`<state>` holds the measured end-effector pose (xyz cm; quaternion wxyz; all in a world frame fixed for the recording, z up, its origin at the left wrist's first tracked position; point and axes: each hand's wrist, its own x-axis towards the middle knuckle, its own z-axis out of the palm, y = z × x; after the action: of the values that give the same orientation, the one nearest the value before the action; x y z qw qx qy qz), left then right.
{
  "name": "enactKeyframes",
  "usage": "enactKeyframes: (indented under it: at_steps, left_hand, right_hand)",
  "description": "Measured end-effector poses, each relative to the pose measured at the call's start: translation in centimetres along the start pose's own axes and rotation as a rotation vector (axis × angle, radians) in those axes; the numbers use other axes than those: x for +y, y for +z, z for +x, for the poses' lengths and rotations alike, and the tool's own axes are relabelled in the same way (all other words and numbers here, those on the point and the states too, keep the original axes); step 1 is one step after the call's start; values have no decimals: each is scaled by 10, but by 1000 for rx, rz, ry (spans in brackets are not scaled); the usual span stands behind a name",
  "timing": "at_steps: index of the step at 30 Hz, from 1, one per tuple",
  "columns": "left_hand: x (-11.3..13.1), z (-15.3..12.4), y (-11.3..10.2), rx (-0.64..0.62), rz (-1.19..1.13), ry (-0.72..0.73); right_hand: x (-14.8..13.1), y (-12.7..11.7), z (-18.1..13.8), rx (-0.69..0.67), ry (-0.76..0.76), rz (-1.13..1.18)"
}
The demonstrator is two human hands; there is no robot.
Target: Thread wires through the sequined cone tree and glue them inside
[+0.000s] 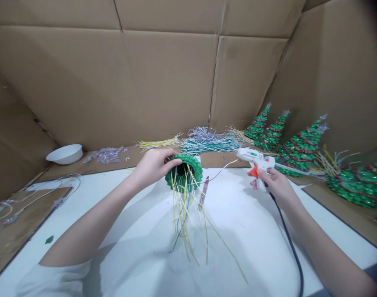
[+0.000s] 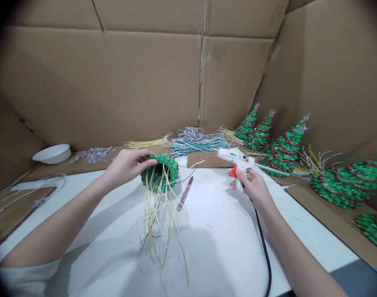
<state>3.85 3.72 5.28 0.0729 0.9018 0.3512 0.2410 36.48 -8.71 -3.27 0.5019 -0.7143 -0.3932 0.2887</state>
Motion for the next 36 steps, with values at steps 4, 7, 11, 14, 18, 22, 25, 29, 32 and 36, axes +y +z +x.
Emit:
enactKeyframes:
  at_steps: [4, 7, 11, 14, 18, 22, 25, 29, 32, 36]
  left_hand:
    - [14, 7, -8, 42, 71, -62]
    - [21, 12, -7, 82, 138, -103]
    - [25, 22, -3, 83, 225, -134]
    - [27, 32, -4, 87, 275, -148]
    - [29, 44, -9, 62, 278, -162]
    - [31, 51, -15, 29, 219, -172]
    - [34, 53, -18, 18, 164, -182]
    - [35, 55, -21, 3, 82, -197]
    - [33, 58, -22, -42, -61, -241]
    - [30, 61, -20, -68, -183, -235]
  right_hand:
    - [-10, 7, -15, -65, -136, 239]
    - [-20, 11, -24, -130, -242, 262]
    - [-38, 11, -31, -127, -313, 260]
    - [-49, 7, -32, -95, -370, 190]
    - [-62, 2, -31, -52, -412, 14]
    - [-76, 0, -29, -36, -480, -44]
    - [-83, -2, -27, -40, -602, -99]
    - [-88, -2, -24, -61, -814, -356]
    - [-90, 4, -22, -45, -966, -477]
    - [-89, 13, -17, -48, -1105, -527]
